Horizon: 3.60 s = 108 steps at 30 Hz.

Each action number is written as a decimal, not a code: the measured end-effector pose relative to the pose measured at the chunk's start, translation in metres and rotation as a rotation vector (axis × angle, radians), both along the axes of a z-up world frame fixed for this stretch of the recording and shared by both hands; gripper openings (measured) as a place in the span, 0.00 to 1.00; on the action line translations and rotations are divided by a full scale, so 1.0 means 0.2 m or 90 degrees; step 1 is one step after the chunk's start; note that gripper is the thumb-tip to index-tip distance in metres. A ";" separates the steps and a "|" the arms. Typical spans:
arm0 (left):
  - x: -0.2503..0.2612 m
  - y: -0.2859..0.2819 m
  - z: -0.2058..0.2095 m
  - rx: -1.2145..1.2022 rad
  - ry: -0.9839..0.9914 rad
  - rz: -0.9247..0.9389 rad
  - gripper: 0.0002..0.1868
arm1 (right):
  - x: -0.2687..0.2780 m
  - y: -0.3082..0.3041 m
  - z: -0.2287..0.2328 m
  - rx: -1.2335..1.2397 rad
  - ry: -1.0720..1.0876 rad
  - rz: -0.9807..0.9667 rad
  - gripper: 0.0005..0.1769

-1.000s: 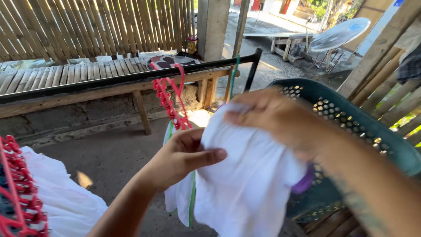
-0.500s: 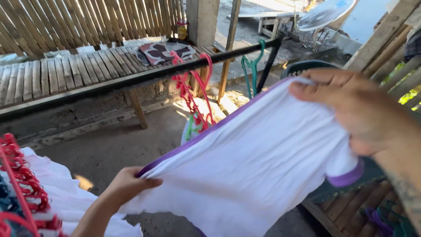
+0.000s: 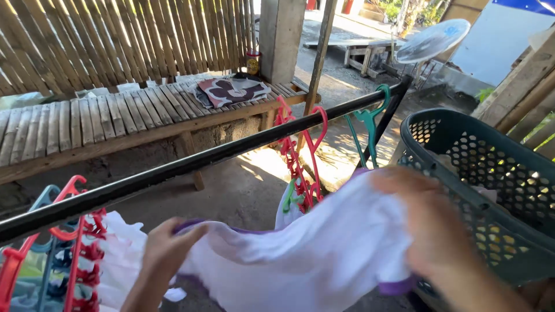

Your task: Hanging small items of clean laundry from a basket onto multi-clip hangers and a drying rack.

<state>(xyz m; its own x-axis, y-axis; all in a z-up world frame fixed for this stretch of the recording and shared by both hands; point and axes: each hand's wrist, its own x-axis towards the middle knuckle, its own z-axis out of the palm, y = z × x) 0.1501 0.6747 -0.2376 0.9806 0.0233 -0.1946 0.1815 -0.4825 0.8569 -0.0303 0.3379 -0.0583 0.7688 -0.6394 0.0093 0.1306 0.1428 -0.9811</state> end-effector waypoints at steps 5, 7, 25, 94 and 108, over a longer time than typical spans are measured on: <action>0.18 -0.35 0.14 -0.242 -0.017 -0.196 0.16 | 0.30 0.31 -0.19 -0.094 0.086 0.135 0.10; 0.15 -0.45 0.24 -0.153 -0.105 -0.168 0.14 | 0.43 0.32 -0.32 -0.094 0.098 0.153 0.10; 0.98 -1.00 -0.19 -0.335 -0.442 0.018 0.18 | 0.56 -0.19 -0.60 -0.253 0.202 0.005 0.20; 0.17 -0.70 -0.30 -0.616 -0.189 0.075 0.09 | 0.57 0.15 -0.91 0.082 0.241 0.290 0.13; 0.03 -0.99 -0.37 0.081 -0.449 -0.368 0.23 | 0.49 -0.20 -0.59 0.085 0.064 0.274 0.17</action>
<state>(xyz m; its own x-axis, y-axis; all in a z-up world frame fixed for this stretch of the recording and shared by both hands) 0.1564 0.4759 -0.3113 0.7368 -0.5271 0.4235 -0.6619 -0.4342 0.6111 0.0671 0.2983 -0.1773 0.9578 -0.2517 -0.1388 -0.0626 0.2886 -0.9554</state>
